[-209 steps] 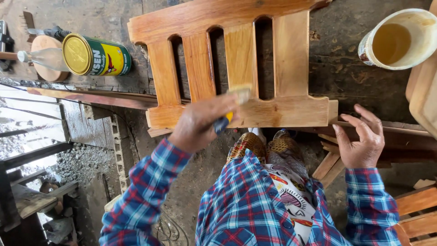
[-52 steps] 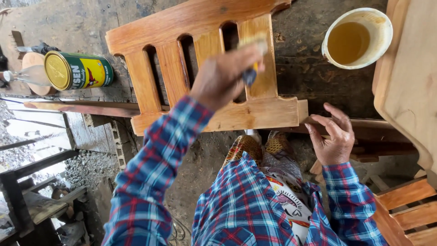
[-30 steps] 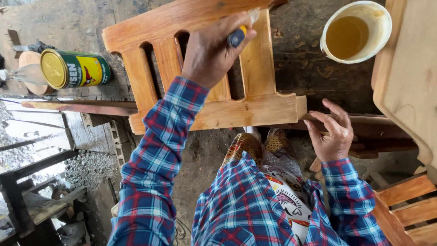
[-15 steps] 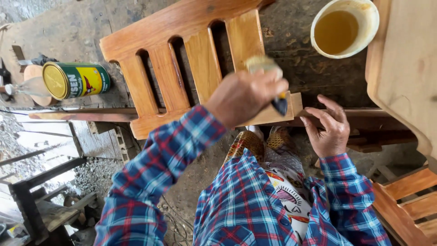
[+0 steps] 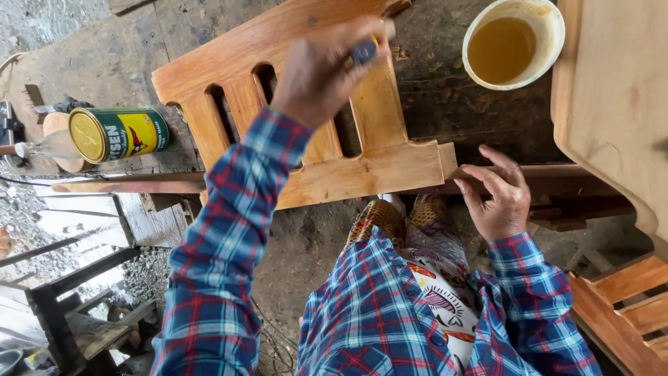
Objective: The person applies a liquid finish to a wooden chair back using a brush, dipping it into a container as needed. They then move the chair back aside and apply the same finish to a separate, curved wooden board on the workbench.
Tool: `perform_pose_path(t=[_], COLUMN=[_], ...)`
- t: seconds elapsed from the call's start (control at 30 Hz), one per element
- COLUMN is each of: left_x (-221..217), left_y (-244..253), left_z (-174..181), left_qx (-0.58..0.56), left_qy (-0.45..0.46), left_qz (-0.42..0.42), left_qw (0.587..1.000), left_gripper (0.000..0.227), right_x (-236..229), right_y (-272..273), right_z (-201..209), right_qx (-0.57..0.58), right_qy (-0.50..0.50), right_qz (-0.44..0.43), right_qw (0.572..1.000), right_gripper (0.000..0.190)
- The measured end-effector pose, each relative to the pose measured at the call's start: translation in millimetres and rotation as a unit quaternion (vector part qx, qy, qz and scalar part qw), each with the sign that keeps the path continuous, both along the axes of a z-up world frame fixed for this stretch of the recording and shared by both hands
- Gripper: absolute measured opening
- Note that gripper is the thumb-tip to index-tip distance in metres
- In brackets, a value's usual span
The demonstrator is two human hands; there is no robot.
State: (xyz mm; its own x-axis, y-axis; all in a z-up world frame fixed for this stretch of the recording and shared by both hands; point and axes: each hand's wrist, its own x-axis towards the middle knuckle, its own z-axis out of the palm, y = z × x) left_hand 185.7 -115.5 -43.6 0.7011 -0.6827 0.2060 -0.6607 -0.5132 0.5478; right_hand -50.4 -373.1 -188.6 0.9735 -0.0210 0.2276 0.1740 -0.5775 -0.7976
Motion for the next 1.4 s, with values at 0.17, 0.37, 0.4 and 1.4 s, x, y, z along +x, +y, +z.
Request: perform_pose_path(t=[0.17, 0.37, 0.4, 1.4], left_x=[12.0, -48.2, -63.8, -72.4], left_y=[4.3, 8.2, 12.1, 71.2], left_z=[-6.0, -18.0, -29.9, 36.0], left_qx=[0.026, 0.019, -0.006, -0.158], left_qy=[-0.084, -0.009, -0.044, 0.084], left_qz=[0.047, 0.003, -0.007, 0.085], left_qw=[0.995, 1.000, 0.999, 0.980], left_gripper=[0.020, 0.012, 0.019, 0.023], right_x=[1.5, 0.6, -0.3, 2.8], right_y=[0.1, -0.3, -0.9, -1.9], right_z=[0.6, -8.2, -17.1, 0.7], right_qx=[-0.002, 0.002, 0.006, -0.067], right_qy=[-0.006, -0.008, -0.017, -0.030], right_qz=[0.006, -0.004, -0.015, 0.030], right_qw=[1.000, 1.000, 1.000, 0.997], right_gripper=[0.017, 0.015, 0.019, 0.018])
